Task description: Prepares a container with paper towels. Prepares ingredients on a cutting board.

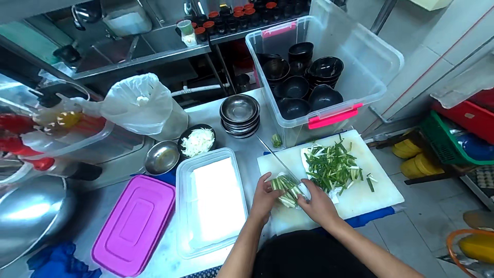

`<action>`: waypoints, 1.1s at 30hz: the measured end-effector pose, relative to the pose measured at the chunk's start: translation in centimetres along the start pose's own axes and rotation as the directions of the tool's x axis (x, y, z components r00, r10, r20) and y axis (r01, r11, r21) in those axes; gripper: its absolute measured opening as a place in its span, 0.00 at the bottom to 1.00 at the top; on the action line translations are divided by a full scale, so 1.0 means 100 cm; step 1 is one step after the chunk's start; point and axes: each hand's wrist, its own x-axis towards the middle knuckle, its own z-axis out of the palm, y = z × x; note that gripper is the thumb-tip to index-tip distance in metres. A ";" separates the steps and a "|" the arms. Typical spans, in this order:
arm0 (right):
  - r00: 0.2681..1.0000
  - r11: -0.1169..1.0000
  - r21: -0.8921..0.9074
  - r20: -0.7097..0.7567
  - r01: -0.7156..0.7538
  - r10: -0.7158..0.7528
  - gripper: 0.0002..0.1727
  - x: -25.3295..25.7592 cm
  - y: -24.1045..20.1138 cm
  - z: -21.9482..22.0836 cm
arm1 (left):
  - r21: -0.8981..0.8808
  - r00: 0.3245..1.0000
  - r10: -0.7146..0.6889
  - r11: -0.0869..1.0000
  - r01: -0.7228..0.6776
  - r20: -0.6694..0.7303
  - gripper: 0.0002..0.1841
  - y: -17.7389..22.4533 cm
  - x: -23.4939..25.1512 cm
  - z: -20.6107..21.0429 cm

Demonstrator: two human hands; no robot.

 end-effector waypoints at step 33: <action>0.995 0.996 -0.006 -0.017 -0.094 0.094 0.32 -0.010 0.014 -0.015 | 0.256 0.976 -0.031 0.963 0.087 -0.215 0.22 0.022 -0.006 -0.001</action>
